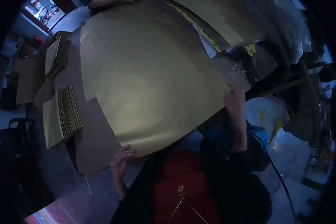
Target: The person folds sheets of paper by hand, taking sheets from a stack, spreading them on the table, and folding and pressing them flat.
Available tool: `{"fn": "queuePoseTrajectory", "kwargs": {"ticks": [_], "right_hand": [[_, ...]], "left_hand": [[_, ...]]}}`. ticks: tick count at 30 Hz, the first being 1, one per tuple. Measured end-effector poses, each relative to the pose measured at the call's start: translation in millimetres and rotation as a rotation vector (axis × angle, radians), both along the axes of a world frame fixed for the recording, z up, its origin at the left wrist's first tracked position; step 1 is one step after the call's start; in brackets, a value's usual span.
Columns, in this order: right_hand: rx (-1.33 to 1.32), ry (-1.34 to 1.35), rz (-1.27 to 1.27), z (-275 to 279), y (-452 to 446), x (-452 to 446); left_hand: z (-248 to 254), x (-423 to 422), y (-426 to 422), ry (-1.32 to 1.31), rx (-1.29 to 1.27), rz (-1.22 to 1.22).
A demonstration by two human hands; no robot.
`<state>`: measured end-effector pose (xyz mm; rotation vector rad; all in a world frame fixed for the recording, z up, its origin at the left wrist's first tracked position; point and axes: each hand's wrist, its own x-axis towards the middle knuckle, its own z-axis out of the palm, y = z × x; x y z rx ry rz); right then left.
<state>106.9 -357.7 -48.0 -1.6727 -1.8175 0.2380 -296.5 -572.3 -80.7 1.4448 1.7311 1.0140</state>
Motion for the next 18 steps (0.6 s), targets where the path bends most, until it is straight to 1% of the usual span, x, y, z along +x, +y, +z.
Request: {"fn": "queuePoseTrajectory", "kwargs": {"ticks": [1, 2, 4, 5, 6, 7, 8, 9, 10, 11, 13, 14, 16, 17, 18], "right_hand": [[-0.023, 0.019, 0.205, 17, -12, -19], [-0.046, 0.038, 0.412, 31, -26, -41], [-0.069, -0.010, 0.883, 58, -51, -93], [-0.028, -0.039, 0.973, 55, -67, -115], [0.018, -0.069, 1.068, 50, -78, -130], [0.037, -0.068, 1.100, 43, -81, -138], [0.068, -0.165, 1.106, 37, -83, -146], [0.106, -0.261, 1.111, 34, -81, -152], [0.206, -0.404, 1.091, 36, -72, -153], [0.234, -0.404, 1.118, 41, -66, -154], [0.016, -0.398, 1.090, 54, -57, -157], [0.038, -0.399, 1.110, 61, -51, -160], [0.184, -0.285, 0.995, 82, -30, -173], [0.239, -0.123, 0.995, 99, -19, -180], [0.289, 0.040, 0.990, 120, -6, -187]], "left_hand": [[4, 2, 2, -0.066, 0.010, 0.038], [10, 4, 5, -0.062, 0.016, 0.054], [31, 9, 12, 0.088, 0.171, -0.030], [41, 10, 17, 0.098, 0.178, -0.006], [50, 12, 21, 0.152, 0.248, -0.057], [59, 12, 26, 0.210, 0.317, -0.105], [68, 13, 31, 0.224, 0.327, -0.076], [77, 15, 38, 0.223, 0.395, -0.099], [84, 15, 44, 0.225, 0.466, -0.121], [87, 12, 51, 0.244, 0.480, -0.089], [90, 8, 61, 0.267, 0.651, -0.133], [96, 16, 66, 0.284, 0.661, -0.111], [110, 42, 78, 0.067, 0.825, 0.412], [104, 50, 80, 0.014, 0.785, 0.545], [92, 60, 82, 0.023, 0.797, 0.554]]}}
